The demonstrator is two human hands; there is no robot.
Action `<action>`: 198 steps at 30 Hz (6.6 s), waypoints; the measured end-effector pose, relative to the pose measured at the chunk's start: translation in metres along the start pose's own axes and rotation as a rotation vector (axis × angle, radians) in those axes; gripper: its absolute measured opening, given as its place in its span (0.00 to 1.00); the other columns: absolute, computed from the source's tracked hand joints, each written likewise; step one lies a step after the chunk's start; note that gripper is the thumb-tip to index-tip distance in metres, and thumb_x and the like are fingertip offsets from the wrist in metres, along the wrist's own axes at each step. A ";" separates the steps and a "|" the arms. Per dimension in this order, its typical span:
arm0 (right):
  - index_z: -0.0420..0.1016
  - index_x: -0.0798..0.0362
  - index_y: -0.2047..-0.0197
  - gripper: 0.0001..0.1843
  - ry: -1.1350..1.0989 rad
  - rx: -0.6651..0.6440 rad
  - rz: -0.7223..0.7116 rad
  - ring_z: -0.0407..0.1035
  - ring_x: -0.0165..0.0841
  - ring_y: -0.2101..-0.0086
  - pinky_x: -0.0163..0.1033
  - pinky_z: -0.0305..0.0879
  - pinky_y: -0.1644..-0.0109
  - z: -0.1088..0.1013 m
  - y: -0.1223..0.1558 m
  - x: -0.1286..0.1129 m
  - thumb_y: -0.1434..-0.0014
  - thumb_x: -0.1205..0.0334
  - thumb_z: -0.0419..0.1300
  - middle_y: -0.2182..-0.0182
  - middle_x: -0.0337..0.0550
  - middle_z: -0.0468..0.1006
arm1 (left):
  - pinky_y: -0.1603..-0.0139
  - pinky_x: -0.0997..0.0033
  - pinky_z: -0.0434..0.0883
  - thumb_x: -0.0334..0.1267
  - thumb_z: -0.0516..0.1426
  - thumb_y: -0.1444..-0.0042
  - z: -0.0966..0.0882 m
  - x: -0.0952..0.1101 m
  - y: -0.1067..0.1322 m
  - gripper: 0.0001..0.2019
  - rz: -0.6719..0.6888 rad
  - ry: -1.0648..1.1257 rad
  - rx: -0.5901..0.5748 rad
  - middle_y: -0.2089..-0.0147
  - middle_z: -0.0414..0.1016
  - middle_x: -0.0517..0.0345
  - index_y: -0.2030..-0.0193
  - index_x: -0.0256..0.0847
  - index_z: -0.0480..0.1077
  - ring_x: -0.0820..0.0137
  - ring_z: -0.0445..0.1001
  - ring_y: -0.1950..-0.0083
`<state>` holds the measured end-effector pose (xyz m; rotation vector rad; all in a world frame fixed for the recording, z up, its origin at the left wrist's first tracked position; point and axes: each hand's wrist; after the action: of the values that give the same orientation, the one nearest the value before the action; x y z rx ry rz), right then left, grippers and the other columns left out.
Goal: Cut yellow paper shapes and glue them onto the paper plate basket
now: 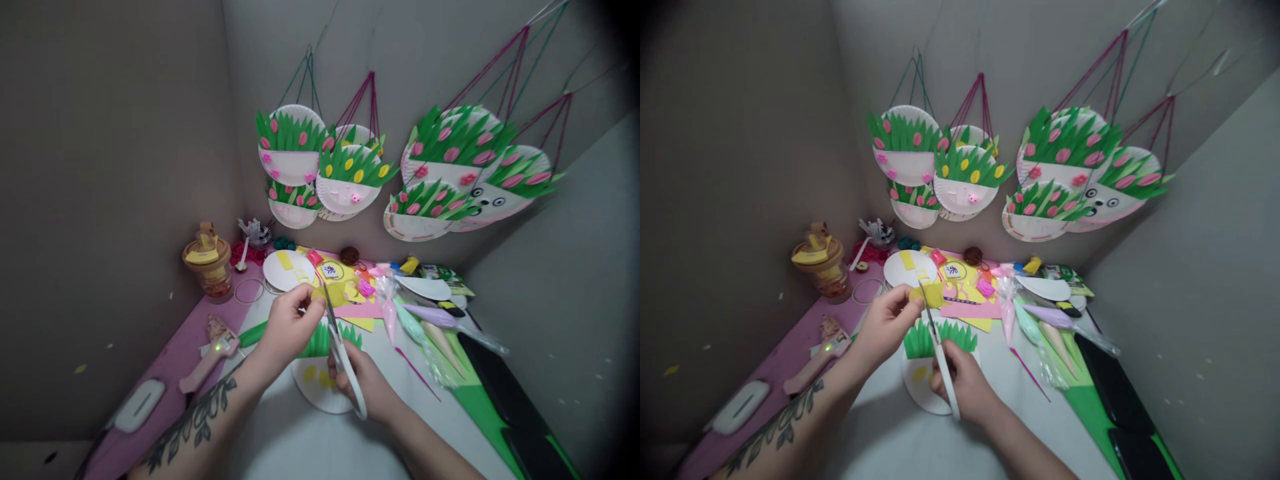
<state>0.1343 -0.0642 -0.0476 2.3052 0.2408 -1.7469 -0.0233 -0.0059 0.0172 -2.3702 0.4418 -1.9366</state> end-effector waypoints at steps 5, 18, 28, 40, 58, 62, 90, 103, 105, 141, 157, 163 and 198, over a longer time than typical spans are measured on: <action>0.57 0.51 0.72 0.13 0.003 -0.002 -0.010 0.55 0.28 0.76 0.34 0.53 0.74 0.000 0.000 0.000 0.56 0.53 0.55 0.77 0.36 0.62 | 0.73 0.76 0.57 0.39 0.52 0.45 0.001 0.001 0.000 0.11 -0.005 -0.002 -0.001 0.77 0.59 0.65 0.76 0.39 0.61 0.76 0.58 0.74; 0.57 0.51 0.73 0.16 -0.023 -0.002 -0.007 0.52 0.26 0.78 0.32 0.51 0.76 0.000 0.000 0.001 0.55 0.51 0.59 0.79 0.33 0.60 | 0.74 0.76 0.57 0.39 0.52 0.45 0.001 0.001 -0.001 0.11 -0.022 0.019 0.006 0.78 0.59 0.65 0.77 0.39 0.61 0.76 0.58 0.75; 0.57 0.51 0.73 0.14 0.028 0.010 -0.010 0.54 0.27 0.76 0.33 0.53 0.75 0.000 0.000 -0.002 0.54 0.54 0.59 0.78 0.34 0.62 | 0.75 0.77 0.55 0.38 0.52 0.45 0.000 0.002 0.001 0.11 0.023 -0.023 -0.009 0.78 0.56 0.65 0.77 0.39 0.59 0.77 0.56 0.75; 0.57 0.51 0.73 0.18 0.011 -0.009 -0.003 0.53 0.27 0.77 0.34 0.51 0.75 -0.001 0.000 0.000 0.54 0.49 0.60 0.78 0.35 0.61 | 0.75 0.77 0.55 0.38 0.52 0.44 0.001 0.002 0.000 0.12 0.020 -0.035 -0.002 0.79 0.57 0.65 0.78 0.39 0.59 0.77 0.56 0.75; 0.58 0.51 0.73 0.13 0.027 0.014 -0.014 0.53 0.27 0.77 0.33 0.52 0.75 -0.001 0.000 0.000 0.54 0.55 0.59 0.79 0.33 0.61 | 0.74 0.75 0.56 0.40 0.50 0.44 0.000 0.004 0.000 0.13 0.009 -0.065 -0.026 0.79 0.59 0.64 0.78 0.39 0.60 0.75 0.58 0.75; 0.58 0.51 0.74 0.13 0.038 0.016 -0.019 0.54 0.27 0.76 0.33 0.52 0.75 0.000 0.000 0.000 0.55 0.56 0.60 0.79 0.34 0.62 | 0.75 0.75 0.55 0.39 0.50 0.44 -0.001 0.006 0.000 0.13 0.018 -0.075 -0.036 0.79 0.58 0.65 0.79 0.39 0.60 0.76 0.57 0.76; 0.57 0.51 0.73 0.12 0.035 0.011 -0.029 0.54 0.28 0.76 0.33 0.53 0.73 -0.001 0.000 0.002 0.55 0.56 0.57 0.78 0.35 0.62 | 0.74 0.75 0.54 0.38 0.49 0.42 -0.003 0.003 0.000 0.14 0.054 -0.131 -0.068 0.79 0.56 0.65 0.79 0.39 0.59 0.76 0.56 0.75; 0.58 0.51 0.73 0.08 0.036 0.014 -0.043 0.55 0.28 0.76 0.34 0.53 0.74 -0.001 0.000 0.006 0.58 0.61 0.55 0.78 0.36 0.63 | 0.74 0.76 0.54 0.38 0.49 0.43 -0.003 0.005 -0.002 0.14 0.041 -0.119 -0.068 0.79 0.55 0.66 0.79 0.39 0.58 0.77 0.55 0.75; 0.58 0.51 0.73 0.08 0.036 0.019 -0.049 0.55 0.28 0.76 0.34 0.53 0.74 -0.001 0.000 0.007 0.58 0.62 0.54 0.78 0.36 0.64 | 0.74 0.76 0.54 0.39 0.49 0.43 -0.003 0.004 -0.002 0.14 0.044 -0.126 -0.075 0.79 0.56 0.65 0.78 0.39 0.59 0.77 0.56 0.75; 0.56 0.50 0.74 0.09 0.037 0.015 -0.027 0.52 0.27 0.77 0.33 0.51 0.74 -0.004 -0.001 0.005 0.57 0.60 0.54 0.79 0.33 0.60 | 0.74 0.76 0.56 0.36 0.51 0.44 -0.006 0.006 -0.003 0.11 0.058 -0.108 -0.059 0.78 0.59 0.65 0.76 0.38 0.63 0.76 0.58 0.75; 0.57 0.51 0.74 0.06 0.074 0.008 -0.041 0.53 0.27 0.76 0.33 0.51 0.74 -0.006 0.000 0.008 0.57 0.61 0.53 0.79 0.33 0.59 | 0.74 0.76 0.55 0.37 0.51 0.44 -0.008 0.004 -0.005 0.11 0.038 -0.128 -0.029 0.78 0.59 0.65 0.76 0.39 0.61 0.76 0.57 0.75; 0.57 0.51 0.75 0.07 0.065 0.009 -0.041 0.53 0.27 0.76 0.32 0.51 0.74 -0.006 -0.001 0.007 0.57 0.62 0.54 0.79 0.33 0.59 | 0.73 0.75 0.57 0.38 0.50 0.44 -0.010 0.002 -0.005 0.10 0.034 -0.151 -0.014 0.77 0.62 0.64 0.75 0.39 0.63 0.75 0.60 0.74; 0.63 0.52 0.69 0.08 0.093 0.410 0.010 0.64 0.29 0.75 0.33 0.61 0.73 -0.040 -0.011 0.029 0.55 0.63 0.58 0.76 0.34 0.69 | 0.58 0.62 0.68 0.36 0.50 0.43 -0.010 -0.046 -0.012 0.13 -0.121 -1.008 -0.320 0.58 0.78 0.41 0.56 0.37 0.71 0.55 0.76 0.55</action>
<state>0.1760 -0.0430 -0.0666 2.6630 -0.1273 -1.8253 -0.0388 0.0188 -0.0215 -3.1866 0.5322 -0.4944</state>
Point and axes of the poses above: each hand's wrist, its own y-axis away from the middle knuckle, its own z-axis out of the palm, x = y × z
